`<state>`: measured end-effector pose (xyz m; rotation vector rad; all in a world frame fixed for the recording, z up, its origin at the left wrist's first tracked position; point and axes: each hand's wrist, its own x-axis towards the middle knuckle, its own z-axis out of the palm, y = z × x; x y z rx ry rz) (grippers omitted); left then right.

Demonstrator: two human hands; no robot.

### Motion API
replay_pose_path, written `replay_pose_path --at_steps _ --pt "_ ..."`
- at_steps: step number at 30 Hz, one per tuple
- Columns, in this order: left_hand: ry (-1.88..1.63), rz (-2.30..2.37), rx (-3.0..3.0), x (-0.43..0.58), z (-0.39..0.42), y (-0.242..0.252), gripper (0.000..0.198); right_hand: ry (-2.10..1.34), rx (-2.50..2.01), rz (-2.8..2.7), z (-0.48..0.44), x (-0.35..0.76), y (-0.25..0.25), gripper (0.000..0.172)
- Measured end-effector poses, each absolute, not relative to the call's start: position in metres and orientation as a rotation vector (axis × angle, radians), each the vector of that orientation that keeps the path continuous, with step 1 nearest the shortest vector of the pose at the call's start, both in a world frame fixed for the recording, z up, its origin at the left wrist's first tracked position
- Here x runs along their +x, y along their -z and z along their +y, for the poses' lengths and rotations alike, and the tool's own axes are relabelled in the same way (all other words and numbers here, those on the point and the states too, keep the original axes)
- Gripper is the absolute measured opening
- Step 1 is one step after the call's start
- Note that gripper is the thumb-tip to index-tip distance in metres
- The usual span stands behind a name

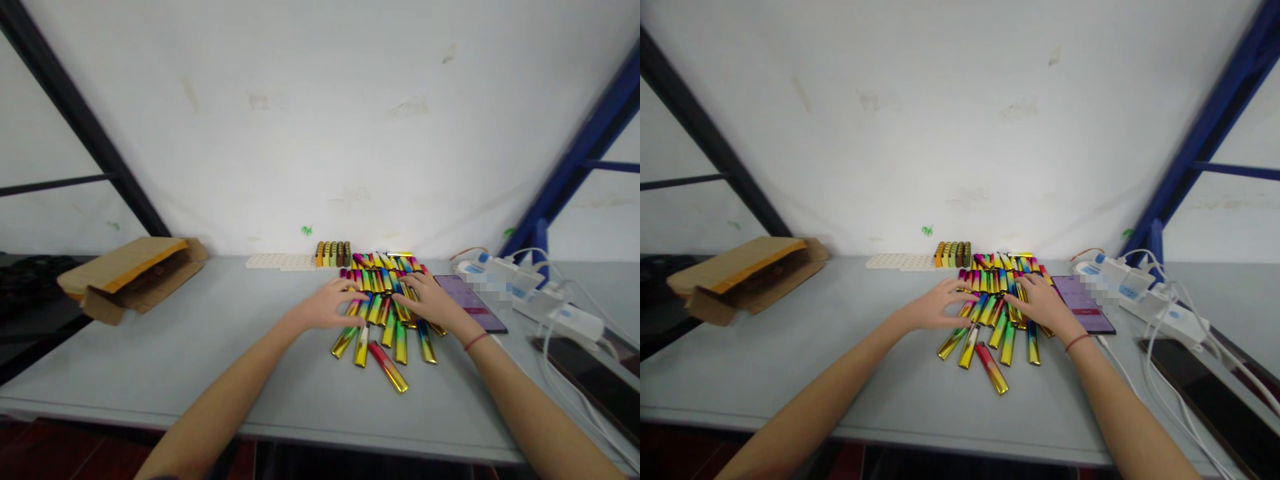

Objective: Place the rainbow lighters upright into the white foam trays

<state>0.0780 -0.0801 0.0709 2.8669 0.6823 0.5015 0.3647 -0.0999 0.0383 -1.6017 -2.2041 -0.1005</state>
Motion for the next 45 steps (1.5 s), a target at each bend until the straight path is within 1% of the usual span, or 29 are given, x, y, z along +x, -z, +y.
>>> replay_pose_path --at_steps 2,3,4,7,10,12,15,16,18,20,22,23,25,28,31,33,37,39,42,45 --pt "-0.326 0.506 2.884 0.081 -0.098 -0.074 0.077 0.095 -1.588 -2.253 -0.102 0.37 -0.038 0.066" --pt "-0.262 0.471 2.881 0.084 -0.107 -0.072 0.086 0.093 -1.588 -2.273 -0.102 0.372 -0.038 0.069" --pt "-0.216 0.435 2.884 0.088 -0.114 -0.069 0.088 0.087 -1.59 -2.291 -0.103 0.373 -0.038 0.071" --pt "-0.197 0.404 2.914 0.098 -0.126 -0.057 0.078 0.049 -1.603 -2.337 -0.105 0.376 -0.04 0.073" --pt "-0.268 0.405 2.954 0.103 -0.125 -0.05 0.053 0.031 -1.6 -2.328 -0.105 0.375 -0.045 0.068" --pt "-0.324 0.378 2.974 0.103 -0.122 -0.048 0.039 0.048 -1.553 -2.296 -0.107 0.372 -0.051 0.059" --pt "-0.388 0.337 2.998 0.102 -0.119 -0.048 0.028 0.034 -1.402 -2.292 -0.114 0.361 -0.065 0.035" --pt "-0.404 0.335 3.007 0.102 -0.118 -0.048 0.026 -0.006 -1.351 -2.316 -0.118 0.354 -0.07 0.029" --pt "-0.423 0.336 3.024 0.102 -0.116 -0.048 0.029 -0.129 -1.303 -2.37 -0.129 0.339 -0.079 0.027" --pt "-0.422 0.351 3.031 0.099 -0.114 -0.051 0.041 -0.219 -1.314 -2.488 -0.143 0.322 -0.085 0.026" --pt "-0.396 0.421 3.021 0.094 -0.113 -0.058 0.057 -0.169 -1.301 -2.617 -0.155 0.307 -0.086 0.026" --pt "-0.367 0.488 3.008 0.09 -0.112 -0.063 0.065 -0.135 -1.309 -2.67 -0.16 0.301 -0.085 0.031" --pt "-0.282 0.663 2.969 0.081 -0.111 -0.073 0.071 -0.093 -1.341 -2.748 -0.165 0.292 -0.082 0.034" --pt "-0.108 0.86 2.898 0.072 -0.111 -0.083 0.064 -0.066 -1.407 -2.782 -0.164 0.288 -0.077 0.027" --pt "-0.052 0.852 2.82 0.07 -0.11 -0.084 0.049 -0.049 -1.46 -2.731 -0.157 0.29 -0.076 0.025" --pt "-0.06 0.827 2.771 0.071 -0.108 -0.081 0.044 -0.117 -1.453 -2.678 -0.152 0.296 -0.077 0.028" --pt "-0.064 0.791 2.733 0.071 -0.103 -0.079 0.042 -0.431 -1.367 -2.472 -0.139 0.316 -0.083 0.043" --pt "-0.078 0.721 2.725 0.071 -0.102 -0.08 0.043 -0.428 -1.372 -2.312 -0.133 0.327 -0.085 0.048" --pt "-0.159 0.614 2.724 0.074 -0.103 -0.081 0.04 -0.34 -1.406 -2.144 -0.128 0.337 -0.084 0.048" --pt "-0.248 0.57 2.767 0.082 -0.107 -0.077 0.031 -0.336 -1.389 -2.17 -0.129 0.337 -0.082 0.042"
